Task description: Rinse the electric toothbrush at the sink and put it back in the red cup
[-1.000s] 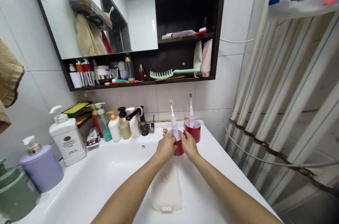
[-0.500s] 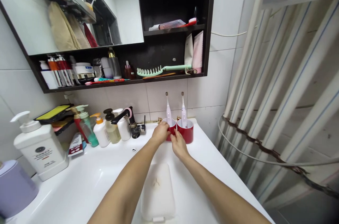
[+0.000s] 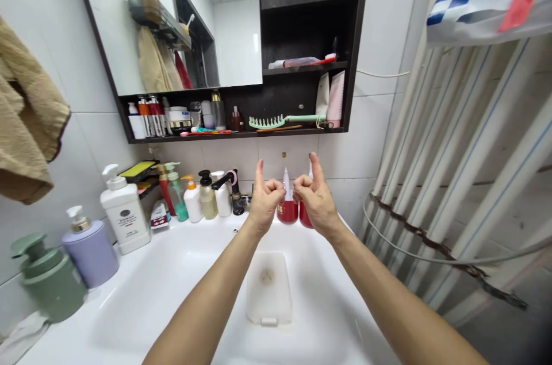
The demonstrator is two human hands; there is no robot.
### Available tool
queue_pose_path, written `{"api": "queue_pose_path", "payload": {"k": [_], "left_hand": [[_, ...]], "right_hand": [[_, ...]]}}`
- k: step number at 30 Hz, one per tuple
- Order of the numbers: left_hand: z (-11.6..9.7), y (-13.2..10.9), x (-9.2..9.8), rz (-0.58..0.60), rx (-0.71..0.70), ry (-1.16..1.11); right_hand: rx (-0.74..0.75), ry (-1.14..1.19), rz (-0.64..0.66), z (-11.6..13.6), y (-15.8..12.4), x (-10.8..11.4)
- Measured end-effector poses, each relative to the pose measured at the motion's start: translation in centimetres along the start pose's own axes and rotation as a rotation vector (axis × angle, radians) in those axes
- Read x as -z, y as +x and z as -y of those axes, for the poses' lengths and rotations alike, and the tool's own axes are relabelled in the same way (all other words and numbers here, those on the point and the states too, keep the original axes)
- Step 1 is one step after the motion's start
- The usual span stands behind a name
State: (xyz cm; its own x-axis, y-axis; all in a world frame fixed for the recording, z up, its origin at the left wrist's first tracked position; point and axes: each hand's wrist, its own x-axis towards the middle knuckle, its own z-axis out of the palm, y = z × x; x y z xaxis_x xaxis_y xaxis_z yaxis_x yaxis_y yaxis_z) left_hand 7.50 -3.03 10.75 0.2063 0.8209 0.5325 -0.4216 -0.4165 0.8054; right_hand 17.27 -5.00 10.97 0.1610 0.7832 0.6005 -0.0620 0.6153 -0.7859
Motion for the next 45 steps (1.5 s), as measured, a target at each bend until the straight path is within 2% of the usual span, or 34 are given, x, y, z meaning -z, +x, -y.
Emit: {"api": "queue_pose_path", "payload": {"k": [3, 6, 8, 11, 16, 19, 23, 26, 30, 36, 40, 43, 45], "left_hand": [[-1.8, -1.0, -0.8, 0.044, 0.021, -0.106], [-2.1, -1.4, -0.8, 0.005, 0.121, -0.176], [-2.0, -1.6, -0.6, 0.007, 0.268, -0.201], [-2.0, -1.6, -0.6, 0.074, 0.443, -0.195], [-1.3, -1.5, -1.2, 0.093, 0.525, -0.139], [0.6, -2.0, -0.7, 0.029, 0.57, -0.09], [4.0, -3.4, 0.7, -0.067, 0.689, -0.003], [5.7, -4.1, 1.6, -0.06, 0.74, 0.053], [6.6, -4.3, 2.0, -0.001, 0.719, 0.128], [6.5, -4.6, 2.2, -0.052, 0.626, 0.267], [6.8, -4.7, 1.9, -0.086, 0.447, 0.449], [7.6, -4.9, 1.6, -0.02, 0.293, 0.577], [8.3, -5.1, 1.5, 0.038, 0.248, 0.631]], "right_hand": [[-0.012, 0.139, 0.02, 1.7, -0.8, -1.3], [-0.106, 0.132, -0.085, 1.8, -1.3, -1.5], [-0.147, 0.1, -0.135, 1.6, -1.4, -1.3], [-0.179, 0.027, -0.13, 1.4, -1.5, -1.3], [-0.224, -0.211, -0.132, -0.3, -1.3, -1.2], [-0.236, -0.432, -0.206, -2.7, -0.3, 0.5], [-0.261, -0.73, -0.342, -6.6, 1.3, 4.4], [-0.33, -0.883, -0.343, -8.9, 1.7, 7.0], [-0.373, -1.023, -0.24, -9.7, 1.1, 8.7], [-0.34, -1.142, -0.062, -6.9, -2.7, 9.3], [-0.281, -1.113, 0.112, -5.5, -6.0, 7.5], [-0.248, -1.062, 0.219, -5.9, -8.0, 5.3], [-0.236, -1.03, 0.269, -6.6, -8.9, 3.8]]}}
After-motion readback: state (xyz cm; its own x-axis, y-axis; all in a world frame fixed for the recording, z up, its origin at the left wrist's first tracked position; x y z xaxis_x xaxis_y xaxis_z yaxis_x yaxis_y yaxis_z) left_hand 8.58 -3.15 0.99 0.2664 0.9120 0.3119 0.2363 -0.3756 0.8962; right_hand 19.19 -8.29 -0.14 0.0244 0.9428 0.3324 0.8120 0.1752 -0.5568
